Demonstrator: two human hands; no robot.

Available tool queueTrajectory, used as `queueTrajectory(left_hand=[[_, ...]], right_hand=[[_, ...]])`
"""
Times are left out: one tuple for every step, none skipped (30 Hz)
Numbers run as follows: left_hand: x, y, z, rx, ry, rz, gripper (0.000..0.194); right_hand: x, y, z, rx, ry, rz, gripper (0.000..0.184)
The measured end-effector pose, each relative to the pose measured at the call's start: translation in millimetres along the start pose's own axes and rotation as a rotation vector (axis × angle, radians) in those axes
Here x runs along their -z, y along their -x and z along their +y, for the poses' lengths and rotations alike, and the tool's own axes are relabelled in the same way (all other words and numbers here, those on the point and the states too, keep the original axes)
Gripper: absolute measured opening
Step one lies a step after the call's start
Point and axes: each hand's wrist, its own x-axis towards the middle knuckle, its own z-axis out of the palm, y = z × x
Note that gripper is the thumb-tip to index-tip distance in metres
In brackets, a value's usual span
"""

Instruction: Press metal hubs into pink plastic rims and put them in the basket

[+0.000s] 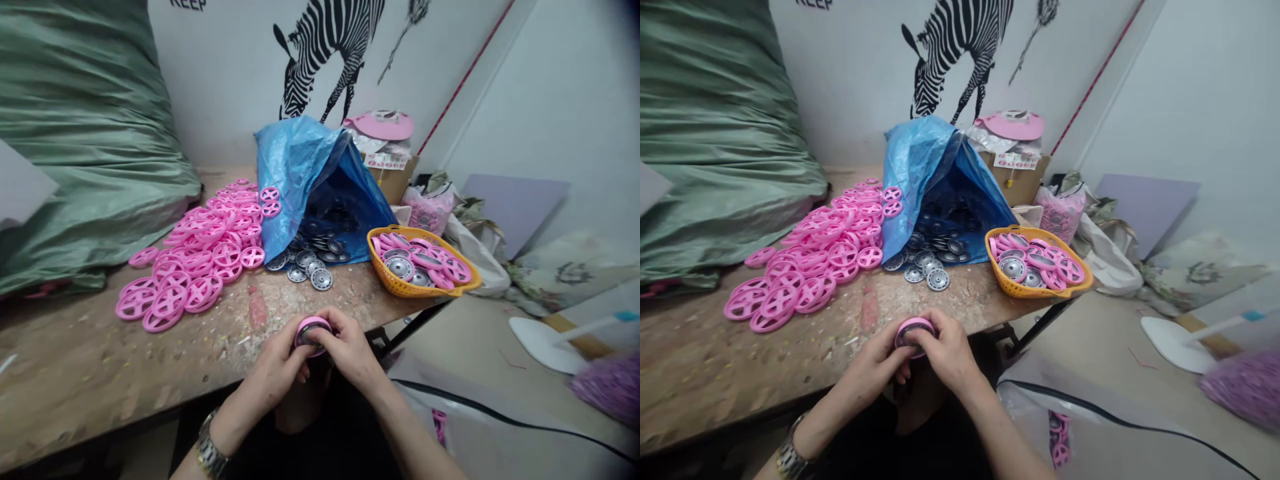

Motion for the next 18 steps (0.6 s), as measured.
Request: queueTrajectory(left_hand=[[-2.0,-0.9,0.9,0.004,0.004,-0.002,0.043],[-4.0,-1.8,2.0,0.012,0.01,-0.003,0.046],[-6.0,-2.9,3.1,0.021,0.013,0.002,0.05],[-7.7,-4.1,3.9,0.026,0.014,0.01,0.054],[-8.8,-5.3,4.3,0.023,0.011,0.018,0.059],[-9.2,-6.7,4.2,0.008,0.002,0.028,0.062],[-8.4,-8.0,3.3,-0.018,-0.013,0.037,0.065],[-6.5,-9.4,1.7,-0.05,-0.035,0.047,0.065],[-3.3,-10.8,-0.6,-0.08,-0.061,0.059,0.064],[1.1,-12.1,-3.3,-0.107,-0.088,0.078,0.062],[6.5,-13.3,-6.3,-0.128,-0.114,0.103,0.059],[12.6,-14.3,-9.4,-0.144,-0.137,0.135,0.056],[19.0,-15.2,-12.5,-0.158,-0.156,0.168,0.052],[25.4,-15.9,-15.4,-0.163,-0.174,0.195,0.049],[31.2,-16.5,-18.4,-0.16,-0.194,0.214,0.047],[36.2,-17.0,-21.5,-0.154,-0.212,0.225,0.045],[40.1,-17.4,-24.9,-0.149,-0.229,0.235,0.045],[42.8,-17.9,-28.8,-0.146,-0.247,0.244,0.044]], right_hand=[[1.0,0.4,-1.4,0.003,0.006,0.007,0.006],[2.4,0.7,-3.2,0.005,0.009,0.01,0.006],[4.6,0.7,-5.5,0.006,0.01,0.007,0.007],[7.9,0.4,-8.3,0.008,0.012,0.001,0.007],[12.6,-0.3,-11.6,0.014,0.015,-0.004,0.008],[19.2,-1.5,-15.3,0.025,0.017,-0.003,0.01],[28.0,-3.3,-19.3,0.039,0.026,0.01,0.012],[39.2,-6.0,-23.2,0.056,0.042,0.039,0.014],[52.9,-9.7,-26.9,0.078,0.066,0.081,0.017],[69.0,-14.5,-29.9,0.1,0.098,0.138,0.02],[87.3,-20.5,-32.2,0.122,0.139,0.206,0.022],[107.1,-27.8,-33.4,0.144,0.186,0.259,0.024],[127.9,-36.3,-33.7,0.155,0.232,0.33,0.027],[148.9,-46.0,-33.0,0.147,0.284,0.373,0.03],[169.5,-56.7,-31.6,0.14,0.333,0.413,0.033],[189.0,-68.2,-29.7,0.131,0.376,0.446,0.035],[206.9,-80.0,-27.7,0.09,0.447,0.496,0.036],[222.7,-91.8,-25.7,0.029,0.543,0.535,0.037]])
